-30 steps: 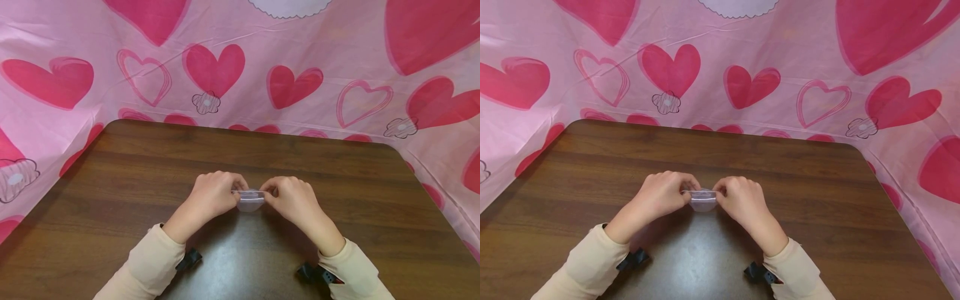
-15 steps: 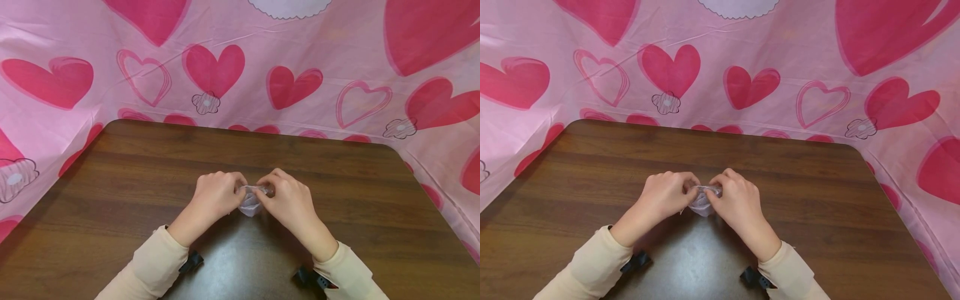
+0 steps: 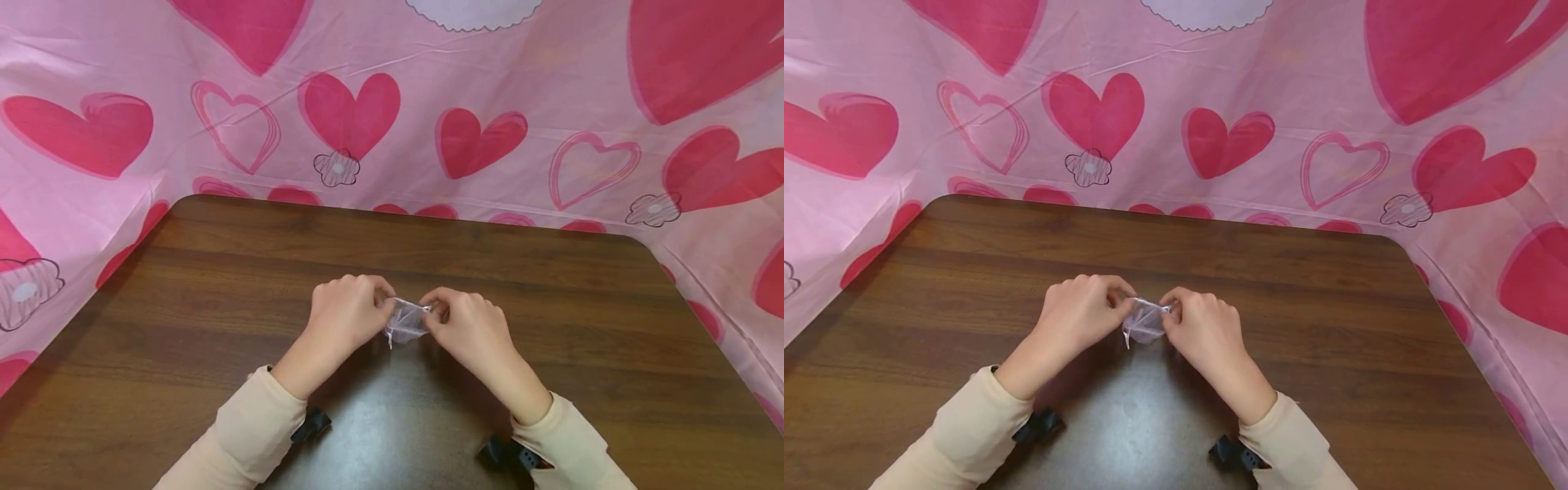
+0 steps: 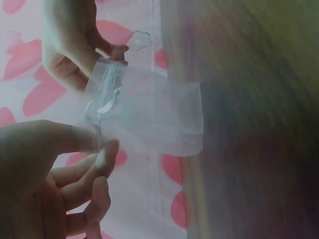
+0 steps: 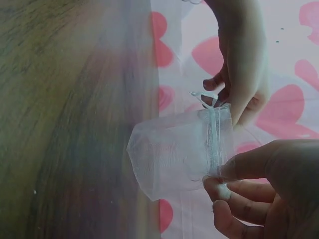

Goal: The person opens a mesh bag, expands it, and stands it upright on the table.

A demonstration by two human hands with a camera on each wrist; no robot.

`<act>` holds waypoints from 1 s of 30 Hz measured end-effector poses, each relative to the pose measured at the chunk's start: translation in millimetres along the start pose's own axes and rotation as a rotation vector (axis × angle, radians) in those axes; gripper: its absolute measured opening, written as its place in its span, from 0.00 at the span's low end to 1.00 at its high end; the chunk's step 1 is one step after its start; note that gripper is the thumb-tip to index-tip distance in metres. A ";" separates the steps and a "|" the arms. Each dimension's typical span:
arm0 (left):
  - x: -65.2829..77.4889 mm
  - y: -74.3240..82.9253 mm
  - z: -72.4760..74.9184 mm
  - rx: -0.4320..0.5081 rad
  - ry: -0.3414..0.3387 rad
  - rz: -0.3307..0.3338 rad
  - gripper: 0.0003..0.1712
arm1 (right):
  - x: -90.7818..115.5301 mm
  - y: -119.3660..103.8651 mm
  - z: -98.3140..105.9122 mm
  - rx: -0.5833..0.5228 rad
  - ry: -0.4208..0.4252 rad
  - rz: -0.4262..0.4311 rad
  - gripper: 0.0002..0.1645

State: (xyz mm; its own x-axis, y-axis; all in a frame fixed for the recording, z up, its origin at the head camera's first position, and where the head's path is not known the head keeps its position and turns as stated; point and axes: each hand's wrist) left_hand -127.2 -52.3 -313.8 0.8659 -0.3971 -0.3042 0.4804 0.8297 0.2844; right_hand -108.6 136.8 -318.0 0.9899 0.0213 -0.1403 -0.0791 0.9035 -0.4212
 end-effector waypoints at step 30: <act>-2.5 -2.4 0.8 0.082 -0.004 0.012 0.11 | -4.6 5.8 4.2 -0.111 0.002 -0.021 0.11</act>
State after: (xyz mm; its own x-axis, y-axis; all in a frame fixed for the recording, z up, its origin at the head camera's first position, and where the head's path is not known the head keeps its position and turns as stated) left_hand -130.3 -53.6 -313.0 0.8723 -0.3886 -0.2966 0.4792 0.7998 0.3615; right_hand -113.1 143.7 -316.1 0.9912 0.0018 -0.1322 -0.0710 0.8505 -0.5211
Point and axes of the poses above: each hand's wrist, its own x-axis away from the middle knuckle, its own z-axis out of the back of the hand, y = z × x, and after that the axes turned 11 degrees about -z, right-handed
